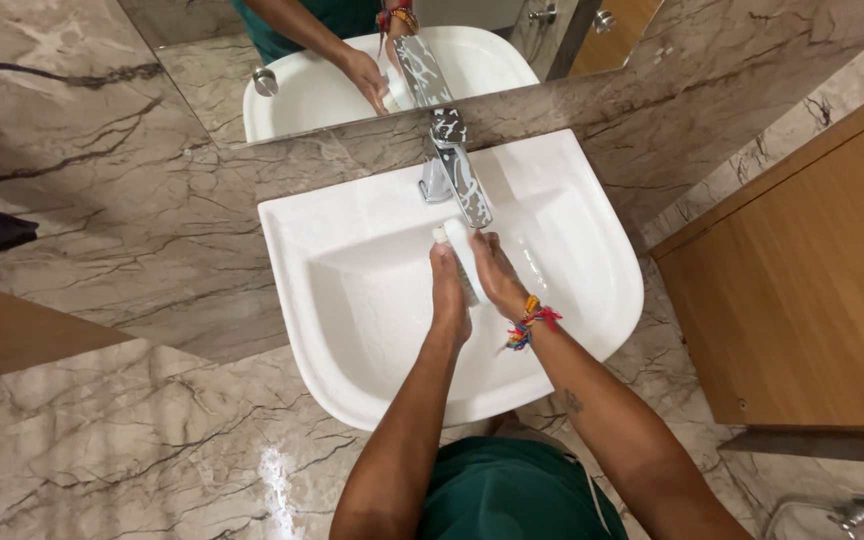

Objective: The person cleans a hand brush at a bathroom sink by applying soap to it and scrubbing the bristles with their fingers under running water.

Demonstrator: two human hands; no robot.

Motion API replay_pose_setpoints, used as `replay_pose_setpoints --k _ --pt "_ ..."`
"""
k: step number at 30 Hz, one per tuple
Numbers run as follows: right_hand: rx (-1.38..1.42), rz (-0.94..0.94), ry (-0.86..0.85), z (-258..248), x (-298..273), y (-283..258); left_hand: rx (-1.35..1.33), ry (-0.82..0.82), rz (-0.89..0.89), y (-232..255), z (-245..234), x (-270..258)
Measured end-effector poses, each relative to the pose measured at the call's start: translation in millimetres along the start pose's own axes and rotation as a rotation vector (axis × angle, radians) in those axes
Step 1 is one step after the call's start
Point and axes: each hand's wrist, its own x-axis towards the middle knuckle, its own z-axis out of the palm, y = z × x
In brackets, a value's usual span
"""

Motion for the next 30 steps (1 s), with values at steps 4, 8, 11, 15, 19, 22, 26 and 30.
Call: replay_pose_setpoints --k 4,8,11,15,19,22,26,30 --pt "-0.051 0.087 0.03 -10.1 -17.5 -13.6 -0.081 -0.017 -0.002 -15.7 -1.9 9.8" --pt "-0.31 -0.137 0.021 -20.2 -43.5 -48.5 -0.157 -0.112 0.08 -18.0 -6.4 14.0" --pt "-0.533 -0.071 0.083 -30.1 -54.6 -64.5 -0.117 -0.071 -0.007 -18.6 -7.6 4.4" --pt "-0.503 -0.106 0.119 -45.8 -59.4 -53.4 -0.117 -0.027 -0.024 -18.6 -8.6 0.9" --pt "-0.276 -0.122 0.112 -60.4 -54.3 -24.3 -0.04 0.07 -0.015 -30.6 -14.7 2.6" --pt "-0.235 -0.102 0.1 -74.6 -46.2 -13.6 0.066 0.244 -0.056 -46.0 -21.1 10.7" --pt "-0.074 -0.136 0.066 -105.7 -42.6 3.8 0.187 0.284 -0.11 -69.3 -8.1 6.8" --pt "-0.112 -0.271 0.003 -142.5 -41.8 15.9 0.531 0.194 -0.088 -68.0 40.5 -35.0"
